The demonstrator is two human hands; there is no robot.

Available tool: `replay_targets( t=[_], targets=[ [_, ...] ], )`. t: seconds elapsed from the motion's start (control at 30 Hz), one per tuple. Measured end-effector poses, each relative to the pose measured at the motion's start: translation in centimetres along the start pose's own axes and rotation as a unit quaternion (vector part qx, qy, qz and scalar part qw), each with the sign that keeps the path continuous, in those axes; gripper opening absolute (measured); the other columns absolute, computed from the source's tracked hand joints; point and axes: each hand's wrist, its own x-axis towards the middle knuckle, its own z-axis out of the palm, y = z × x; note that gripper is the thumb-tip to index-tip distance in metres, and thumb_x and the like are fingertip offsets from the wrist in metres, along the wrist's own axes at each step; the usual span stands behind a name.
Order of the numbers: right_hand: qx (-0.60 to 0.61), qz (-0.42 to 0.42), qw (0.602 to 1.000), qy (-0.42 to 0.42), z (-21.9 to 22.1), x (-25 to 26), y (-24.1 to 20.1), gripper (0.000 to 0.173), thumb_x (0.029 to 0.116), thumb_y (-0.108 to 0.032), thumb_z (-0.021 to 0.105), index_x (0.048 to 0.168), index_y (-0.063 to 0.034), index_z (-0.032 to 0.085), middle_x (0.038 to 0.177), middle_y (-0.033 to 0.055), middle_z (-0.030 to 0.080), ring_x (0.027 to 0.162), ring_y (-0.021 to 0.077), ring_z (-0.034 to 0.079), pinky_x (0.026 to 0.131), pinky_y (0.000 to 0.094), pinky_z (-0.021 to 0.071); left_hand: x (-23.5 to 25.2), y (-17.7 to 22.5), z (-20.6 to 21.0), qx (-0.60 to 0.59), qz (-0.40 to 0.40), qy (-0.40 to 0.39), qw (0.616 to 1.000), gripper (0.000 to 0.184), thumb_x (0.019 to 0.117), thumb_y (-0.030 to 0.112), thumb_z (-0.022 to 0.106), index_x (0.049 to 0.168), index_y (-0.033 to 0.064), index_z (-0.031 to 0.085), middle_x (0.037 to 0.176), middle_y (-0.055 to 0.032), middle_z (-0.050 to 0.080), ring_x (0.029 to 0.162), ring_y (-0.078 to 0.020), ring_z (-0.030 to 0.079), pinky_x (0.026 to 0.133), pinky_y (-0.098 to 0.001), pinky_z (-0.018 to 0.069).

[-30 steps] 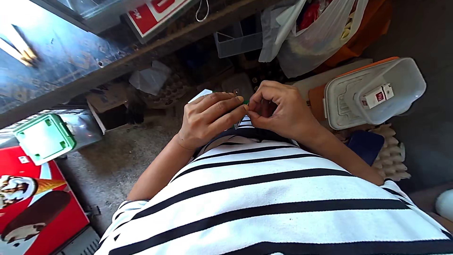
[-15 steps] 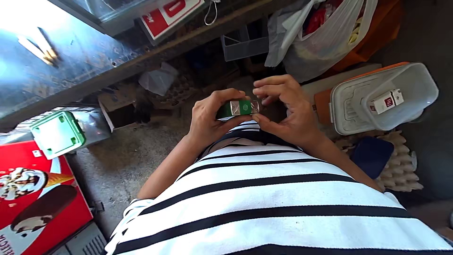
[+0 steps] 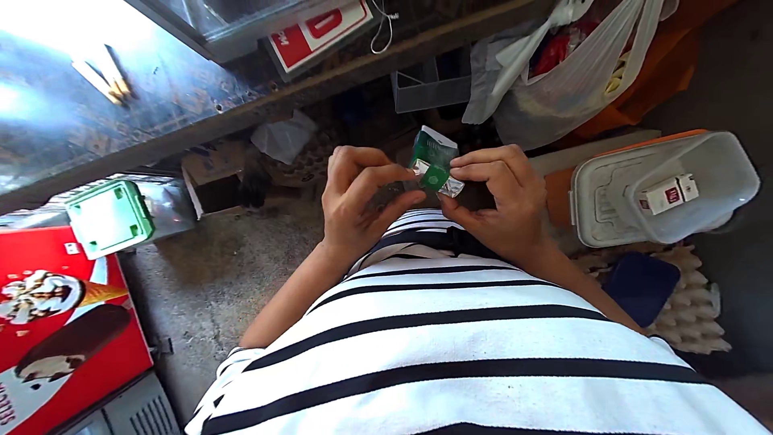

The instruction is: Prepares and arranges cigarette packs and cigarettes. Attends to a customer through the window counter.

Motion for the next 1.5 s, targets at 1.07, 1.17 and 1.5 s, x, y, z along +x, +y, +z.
replay_targets(
  t=[1.07,1.17,1.5],
  targets=[
    [-0.086,-0.069,0.992,-0.057,-0.9,-0.1,-0.3,0.051,0.0968,-0.012,0.070,0.142,0.0031,0.052,0.101,0.0121,0.078,0.091,0.0200,0.073,0.096,0.0368,0.0478,4.5,2.3,-1.1,0.187,0.220,-0.259,0.922,0.019,0.1004,0.000,0.058,0.109,0.0038,0.074,0.094,-0.0126,0.072,0.075,-0.0266,0.059,0.090,-0.0473,0.0414],
    [-0.089,-0.066,0.990,-0.092,-1.1,-0.3,-0.4,0.054,0.0971,-0.010,0.068,0.145,0.0039,0.049,0.098,0.0125,0.078,0.085,0.0210,0.072,0.094,0.0373,0.0480,4.5,1.9,-0.7,0.169,0.228,-0.277,0.918,0.018,0.1003,0.000,0.058,0.105,0.0029,0.075,0.088,-0.0127,0.070,0.073,-0.0271,0.057,0.087,-0.0468,0.0409],
    [-0.104,-0.077,0.984,-0.121,-0.8,-1.0,-0.3,0.054,0.0981,-0.011,0.066,0.147,0.0024,0.048,0.095,0.0114,0.078,0.079,0.0210,0.071,0.096,0.0381,0.0470,4.5,1.5,-0.3,0.155,0.233,-0.337,0.899,0.020,0.1007,0.000,0.053,0.093,0.0017,0.071,0.080,-0.0126,0.065,0.074,-0.0283,0.060,0.084,-0.0470,0.0425]
  ],
)
